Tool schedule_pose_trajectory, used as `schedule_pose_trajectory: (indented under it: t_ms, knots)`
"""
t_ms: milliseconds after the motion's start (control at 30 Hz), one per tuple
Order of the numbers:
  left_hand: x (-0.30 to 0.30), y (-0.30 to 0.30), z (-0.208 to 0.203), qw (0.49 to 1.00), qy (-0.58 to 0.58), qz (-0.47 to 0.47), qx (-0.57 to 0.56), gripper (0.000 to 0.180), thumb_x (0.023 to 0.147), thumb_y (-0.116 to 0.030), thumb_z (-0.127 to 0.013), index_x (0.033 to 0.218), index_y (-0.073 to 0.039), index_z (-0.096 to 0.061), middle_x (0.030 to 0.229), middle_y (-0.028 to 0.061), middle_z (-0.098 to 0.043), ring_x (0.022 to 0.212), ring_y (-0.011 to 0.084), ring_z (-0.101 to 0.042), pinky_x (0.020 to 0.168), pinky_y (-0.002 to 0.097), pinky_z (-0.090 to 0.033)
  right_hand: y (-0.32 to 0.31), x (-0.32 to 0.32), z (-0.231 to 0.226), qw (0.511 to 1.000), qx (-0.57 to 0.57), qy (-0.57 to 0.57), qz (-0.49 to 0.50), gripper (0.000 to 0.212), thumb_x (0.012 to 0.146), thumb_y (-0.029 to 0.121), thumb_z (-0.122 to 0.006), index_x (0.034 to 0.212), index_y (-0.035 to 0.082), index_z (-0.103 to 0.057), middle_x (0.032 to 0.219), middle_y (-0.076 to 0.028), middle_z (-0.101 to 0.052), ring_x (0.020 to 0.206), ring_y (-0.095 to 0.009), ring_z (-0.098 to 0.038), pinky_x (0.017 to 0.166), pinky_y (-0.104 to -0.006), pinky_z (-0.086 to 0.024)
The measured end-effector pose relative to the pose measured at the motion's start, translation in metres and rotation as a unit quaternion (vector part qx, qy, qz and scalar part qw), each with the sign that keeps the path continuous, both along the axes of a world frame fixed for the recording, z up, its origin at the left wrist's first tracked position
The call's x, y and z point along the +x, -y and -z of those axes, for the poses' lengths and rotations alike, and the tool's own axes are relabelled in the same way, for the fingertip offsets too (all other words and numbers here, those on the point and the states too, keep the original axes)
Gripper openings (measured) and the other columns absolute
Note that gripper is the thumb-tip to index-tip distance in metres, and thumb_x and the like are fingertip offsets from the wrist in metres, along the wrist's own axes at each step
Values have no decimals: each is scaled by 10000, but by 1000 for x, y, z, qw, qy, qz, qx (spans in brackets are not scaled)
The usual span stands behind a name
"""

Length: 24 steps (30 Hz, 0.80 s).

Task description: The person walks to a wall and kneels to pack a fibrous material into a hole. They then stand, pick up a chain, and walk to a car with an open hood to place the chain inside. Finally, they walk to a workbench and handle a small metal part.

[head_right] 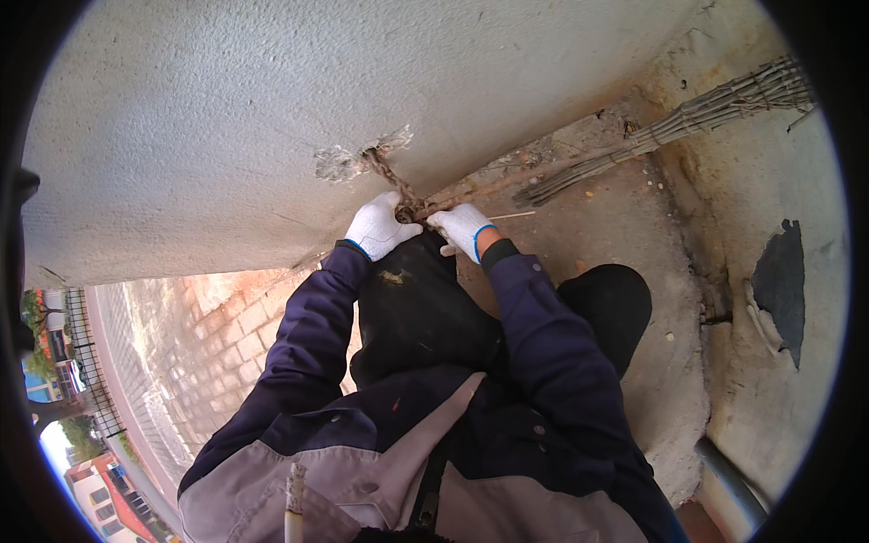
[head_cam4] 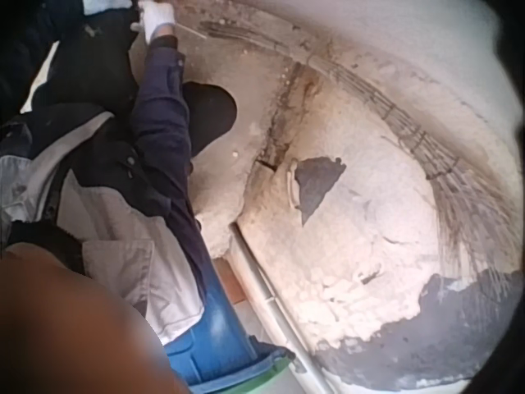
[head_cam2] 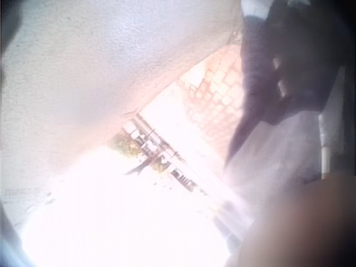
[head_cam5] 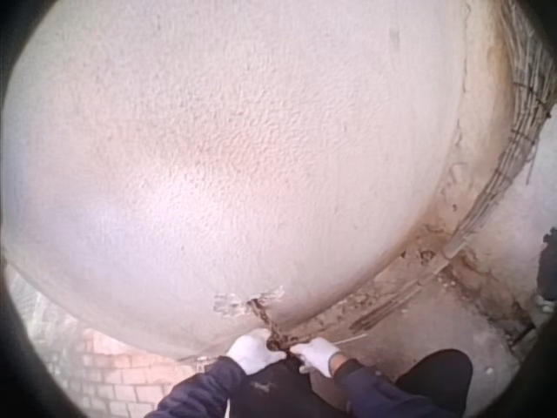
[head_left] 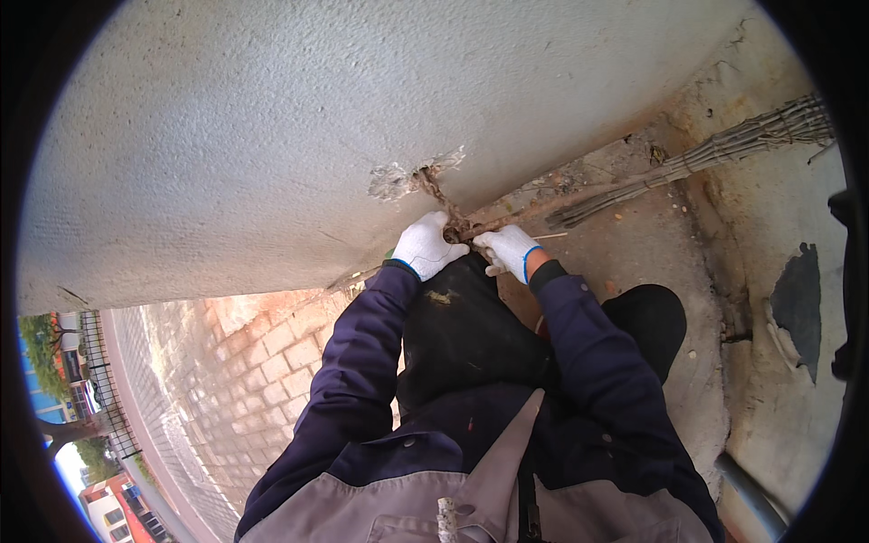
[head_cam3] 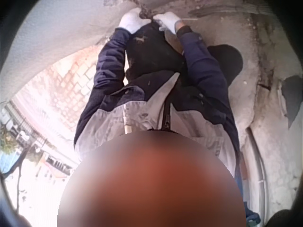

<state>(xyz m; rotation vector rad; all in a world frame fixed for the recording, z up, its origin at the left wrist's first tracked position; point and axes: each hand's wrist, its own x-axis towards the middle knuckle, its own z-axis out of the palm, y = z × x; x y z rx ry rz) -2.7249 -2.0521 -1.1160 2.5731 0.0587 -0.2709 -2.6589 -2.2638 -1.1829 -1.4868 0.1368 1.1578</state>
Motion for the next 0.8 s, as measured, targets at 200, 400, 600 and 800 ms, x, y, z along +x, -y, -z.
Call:
schedule_pose_trajectory:
  t_ms: [200,400,600,800]
  knots:
    - [3,-10,6,986,-26,-100,-133,569,891,-403,-822,1243,28,-700,1098,262,-756,1033,384,-745,915,425,-575,2,-29,-43,990,53,-71,110,150,1014,222,-687,935,101,-645,660,57,-473,518,-106,-460,632,-369,-602]
    - [14,-19,32,957,16,-220,-187,399,1012,-318,-741,1171,48,-751,990,130,-800,896,162,-735,840,327,-563,1,-51,-72,973,163,-44,155,148,1018,149,-667,1119,60,-604,668,61,-464,507,-81,-452,628,-353,-590]
    - [19,-16,38,942,30,-279,-184,447,972,-453,-722,1058,-23,-807,964,226,-786,941,372,-769,842,449,-578,-3,-62,-91,975,168,45,141,180,1010,112,-666,1157,9,-639,702,61,-488,513,-58,-445,648,-321,-582]
    - [14,-2,35,941,61,-312,-119,433,972,-478,-705,1027,-60,-803,909,230,-766,921,405,-754,824,484,-575,-16,-61,-97,975,148,83,146,216,984,152,-739,1129,-2,-698,918,-23,-665,747,-79,-625,658,-278,-591]
